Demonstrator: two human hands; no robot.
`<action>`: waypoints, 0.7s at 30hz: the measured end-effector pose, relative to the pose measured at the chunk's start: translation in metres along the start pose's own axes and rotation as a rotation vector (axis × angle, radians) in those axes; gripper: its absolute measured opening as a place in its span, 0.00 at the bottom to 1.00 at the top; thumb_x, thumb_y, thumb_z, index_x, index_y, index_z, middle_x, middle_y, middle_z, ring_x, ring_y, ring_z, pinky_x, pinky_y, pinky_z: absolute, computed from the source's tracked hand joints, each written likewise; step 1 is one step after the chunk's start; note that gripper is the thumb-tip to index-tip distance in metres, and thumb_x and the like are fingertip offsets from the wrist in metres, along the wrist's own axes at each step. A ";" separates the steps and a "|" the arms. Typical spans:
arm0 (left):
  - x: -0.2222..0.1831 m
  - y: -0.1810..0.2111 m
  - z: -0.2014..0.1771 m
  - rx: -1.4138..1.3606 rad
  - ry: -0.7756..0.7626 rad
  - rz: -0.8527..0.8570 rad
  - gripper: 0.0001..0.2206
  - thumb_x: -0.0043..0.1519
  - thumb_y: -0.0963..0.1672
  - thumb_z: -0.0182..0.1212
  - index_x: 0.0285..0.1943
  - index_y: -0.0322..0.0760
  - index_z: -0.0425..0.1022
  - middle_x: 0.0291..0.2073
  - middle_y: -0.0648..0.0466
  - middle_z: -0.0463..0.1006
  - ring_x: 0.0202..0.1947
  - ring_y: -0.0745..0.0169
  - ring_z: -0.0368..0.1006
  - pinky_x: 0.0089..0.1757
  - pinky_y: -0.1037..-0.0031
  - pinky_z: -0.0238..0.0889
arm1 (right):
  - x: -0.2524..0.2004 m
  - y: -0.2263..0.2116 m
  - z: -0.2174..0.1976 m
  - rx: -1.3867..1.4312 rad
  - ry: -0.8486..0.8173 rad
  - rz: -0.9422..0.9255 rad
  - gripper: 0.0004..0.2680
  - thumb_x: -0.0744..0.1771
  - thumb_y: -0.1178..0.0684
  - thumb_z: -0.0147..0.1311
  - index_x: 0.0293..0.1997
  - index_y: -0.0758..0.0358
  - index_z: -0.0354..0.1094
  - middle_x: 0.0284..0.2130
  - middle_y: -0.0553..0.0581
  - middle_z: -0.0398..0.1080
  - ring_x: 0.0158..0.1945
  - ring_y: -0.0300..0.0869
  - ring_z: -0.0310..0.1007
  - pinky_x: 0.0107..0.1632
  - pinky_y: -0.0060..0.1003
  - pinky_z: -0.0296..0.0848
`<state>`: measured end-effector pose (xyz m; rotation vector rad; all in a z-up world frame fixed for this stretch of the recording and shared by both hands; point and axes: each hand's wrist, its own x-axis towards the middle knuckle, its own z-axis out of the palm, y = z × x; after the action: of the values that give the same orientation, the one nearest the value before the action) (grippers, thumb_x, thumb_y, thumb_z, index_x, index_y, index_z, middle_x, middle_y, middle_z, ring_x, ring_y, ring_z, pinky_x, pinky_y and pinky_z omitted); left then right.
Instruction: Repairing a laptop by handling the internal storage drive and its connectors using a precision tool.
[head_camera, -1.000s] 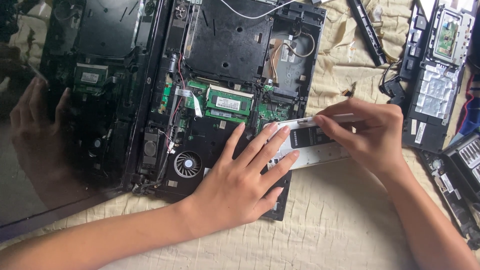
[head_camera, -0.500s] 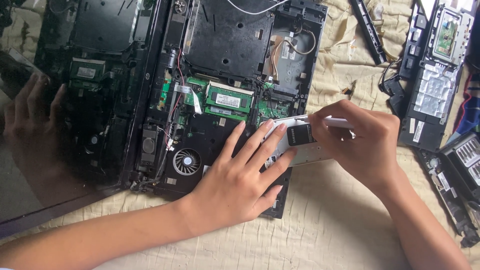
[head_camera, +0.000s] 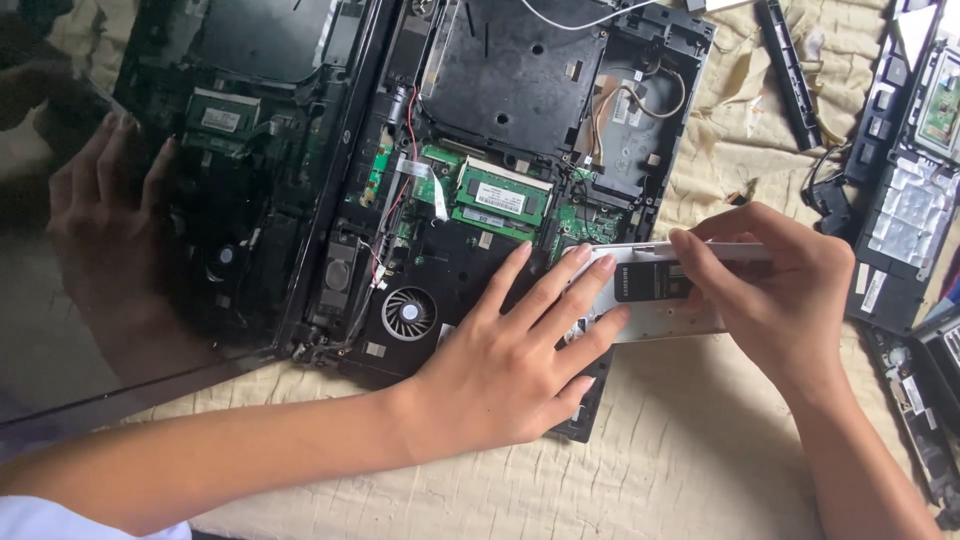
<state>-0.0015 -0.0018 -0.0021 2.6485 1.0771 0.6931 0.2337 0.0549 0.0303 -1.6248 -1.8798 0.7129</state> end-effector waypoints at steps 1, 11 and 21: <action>0.000 0.000 0.000 0.001 -0.001 0.003 0.24 0.63 0.51 0.63 0.67 0.41 0.73 0.72 0.36 0.60 0.74 0.41 0.56 0.67 0.41 0.52 | 0.000 -0.001 0.000 0.002 0.003 0.001 0.05 0.70 0.59 0.64 0.36 0.67 0.74 0.21 0.56 0.74 0.21 0.37 0.75 0.23 0.25 0.67; 0.000 0.000 0.000 -0.012 -0.009 -0.007 0.23 0.63 0.50 0.62 0.66 0.41 0.72 0.72 0.37 0.61 0.74 0.40 0.56 0.66 0.40 0.51 | -0.002 -0.001 0.001 -0.055 0.012 -0.109 0.06 0.70 0.61 0.64 0.36 0.70 0.72 0.26 0.58 0.76 0.22 0.40 0.77 0.21 0.26 0.67; -0.002 -0.001 0.005 -0.031 -0.036 -0.011 0.26 0.66 0.51 0.60 0.72 0.40 0.64 0.74 0.33 0.55 0.74 0.31 0.55 0.68 0.36 0.48 | 0.015 -0.040 -0.008 -0.641 -0.232 -0.330 0.07 0.72 0.52 0.57 0.43 0.62 0.64 0.28 0.51 0.72 0.20 0.40 0.67 0.21 0.38 0.64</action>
<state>-0.0007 -0.0030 -0.0078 2.6170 1.0621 0.6513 0.2099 0.0648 0.0650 -1.5569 -2.6552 0.1599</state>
